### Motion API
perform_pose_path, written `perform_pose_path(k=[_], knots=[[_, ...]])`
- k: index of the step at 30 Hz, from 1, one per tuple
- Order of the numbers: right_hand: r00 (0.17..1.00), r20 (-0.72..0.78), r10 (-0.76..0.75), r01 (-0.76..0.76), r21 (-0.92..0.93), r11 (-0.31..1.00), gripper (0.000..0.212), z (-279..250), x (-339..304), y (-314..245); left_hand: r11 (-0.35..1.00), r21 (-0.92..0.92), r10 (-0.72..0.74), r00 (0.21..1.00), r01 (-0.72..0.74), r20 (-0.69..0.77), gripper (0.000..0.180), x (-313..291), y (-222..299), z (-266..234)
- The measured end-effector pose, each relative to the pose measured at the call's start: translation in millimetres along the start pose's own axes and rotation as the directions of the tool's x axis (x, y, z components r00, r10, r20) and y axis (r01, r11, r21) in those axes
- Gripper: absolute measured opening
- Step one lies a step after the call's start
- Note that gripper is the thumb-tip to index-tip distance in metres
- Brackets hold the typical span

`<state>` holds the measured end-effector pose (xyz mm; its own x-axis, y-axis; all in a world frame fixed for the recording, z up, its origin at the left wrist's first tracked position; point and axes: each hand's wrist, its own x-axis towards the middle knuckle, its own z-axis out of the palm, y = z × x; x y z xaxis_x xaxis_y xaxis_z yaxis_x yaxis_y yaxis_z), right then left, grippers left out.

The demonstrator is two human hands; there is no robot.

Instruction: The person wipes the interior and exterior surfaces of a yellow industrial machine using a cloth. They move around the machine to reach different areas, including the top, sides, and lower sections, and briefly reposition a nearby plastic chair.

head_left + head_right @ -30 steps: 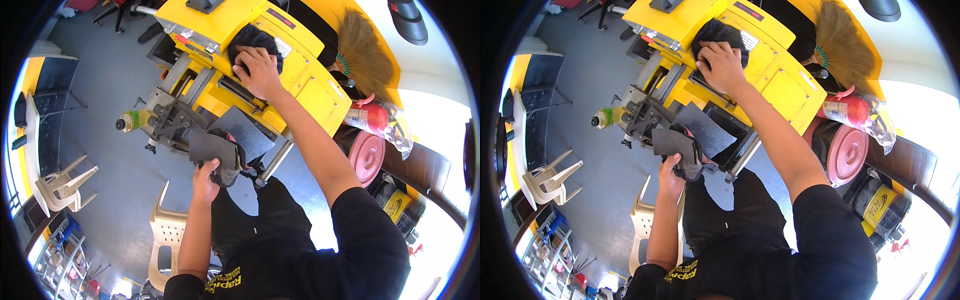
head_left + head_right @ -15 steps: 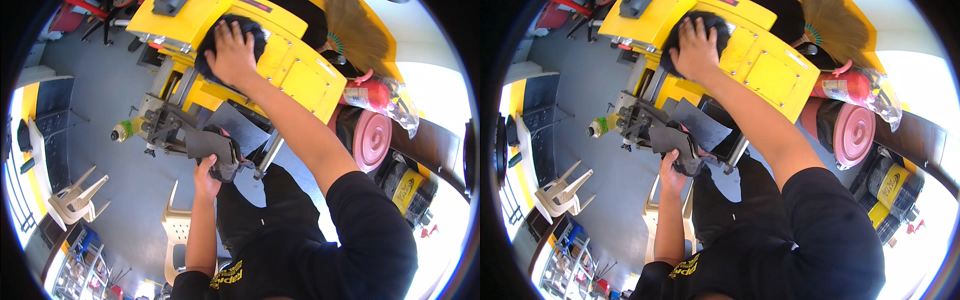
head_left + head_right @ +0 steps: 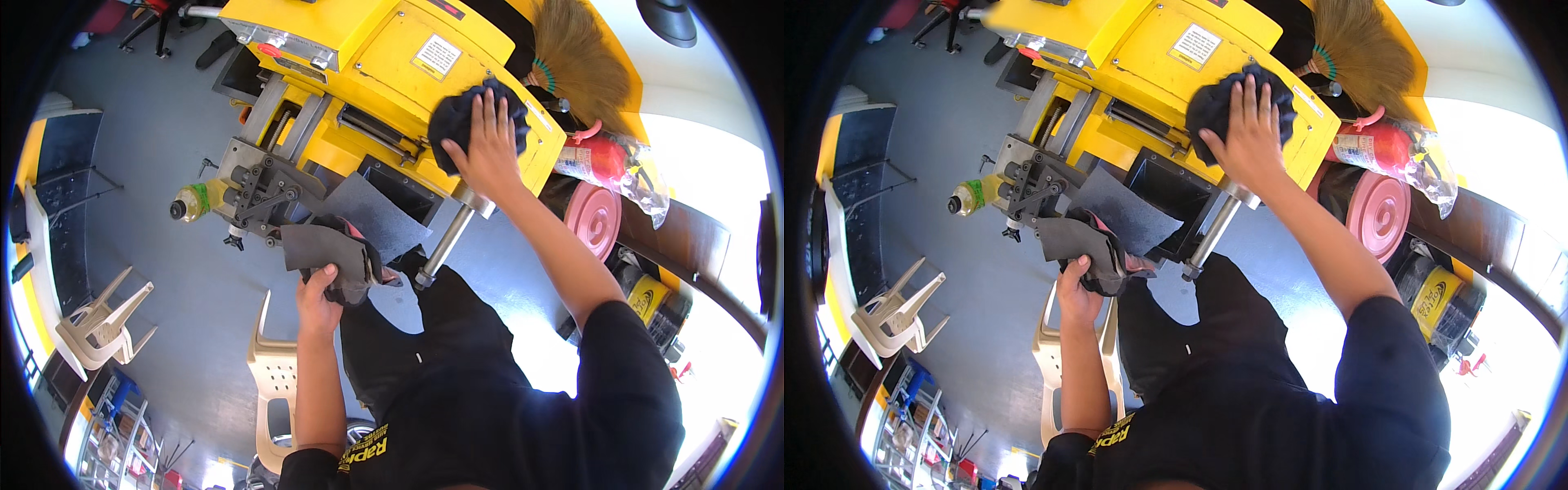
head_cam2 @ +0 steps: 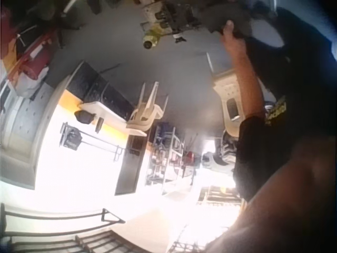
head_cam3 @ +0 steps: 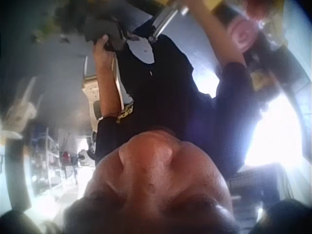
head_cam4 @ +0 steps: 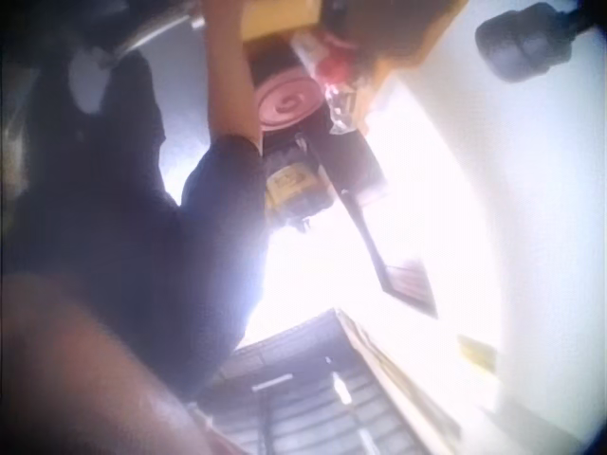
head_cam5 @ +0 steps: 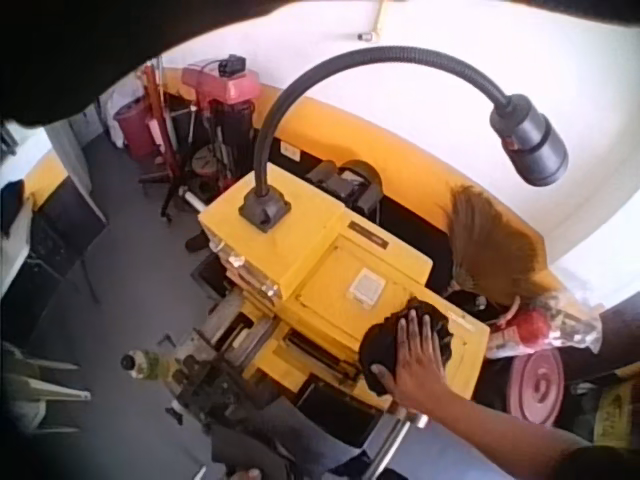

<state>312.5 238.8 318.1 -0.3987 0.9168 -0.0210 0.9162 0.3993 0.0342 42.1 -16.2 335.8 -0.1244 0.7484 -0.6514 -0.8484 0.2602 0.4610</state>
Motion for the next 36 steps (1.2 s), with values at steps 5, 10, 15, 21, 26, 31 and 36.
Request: perform_pose_path(k=[5, 10, 15, 21, 26, 31, 36], knots=[[0.998, -0.051, -0.049, 0.051, 0.041, 0.998, 0.102, 5.3, 46.0, -18.4, 1.0, 0.007, -0.012, 0.997, 0.012, 0.074, 0.048, 7.0, -1.0, 18.3], [0.99, -0.016, -0.137, 0.138, 0.071, 0.988, 0.074, 4.7, 22.1, -30.3, 0.999, 0.04, -0.019, 0.993, 0.014, 0.119, 0.046, 10.2, -11.5, 44.1], [0.928, 0.03, -0.372, 0.367, 0.112, 0.923, 0.067, -4.4, 15.5, 4.5, 0.997, 0.077, -0.012, 0.987, 0.0, 0.158, 0.047, 16.7, -26.3, 43.9], [0.968, -0.243, -0.054, 0.07, 0.058, 0.996, 0.069, 33.3, 112.2, -2.8, 0.998, 0.059, 0.009, 0.979, -0.022, 0.202, 0.051, 33.3, -22.5, 67.0], [0.949, -0.069, -0.307, 0.313, 0.109, 0.943, 0.07, 15.1, 42.0, -38.1, 0.999, 0.016, 0.04, 0.973, -0.045, 0.226, 0.051, 27.0, -9.8, 57.2], [0.96, -0.151, -0.237, 0.249, 0.07, 0.966, 0.068, 22.9, 75.3, -18.2, 0.997, 0.005, 0.075, 0.98, -0.077, 0.182, 0.05, 18.8, 5.1, 50.8], [0.971, 0.205, 0.127, -0.165, 0.183, 0.969, 0.078, -18.5, 175.6, -58.5, 0.995, 0.005, 0.094, 0.987, -0.096, 0.127, 0.05, 17.7, 14.4, 38.1]])
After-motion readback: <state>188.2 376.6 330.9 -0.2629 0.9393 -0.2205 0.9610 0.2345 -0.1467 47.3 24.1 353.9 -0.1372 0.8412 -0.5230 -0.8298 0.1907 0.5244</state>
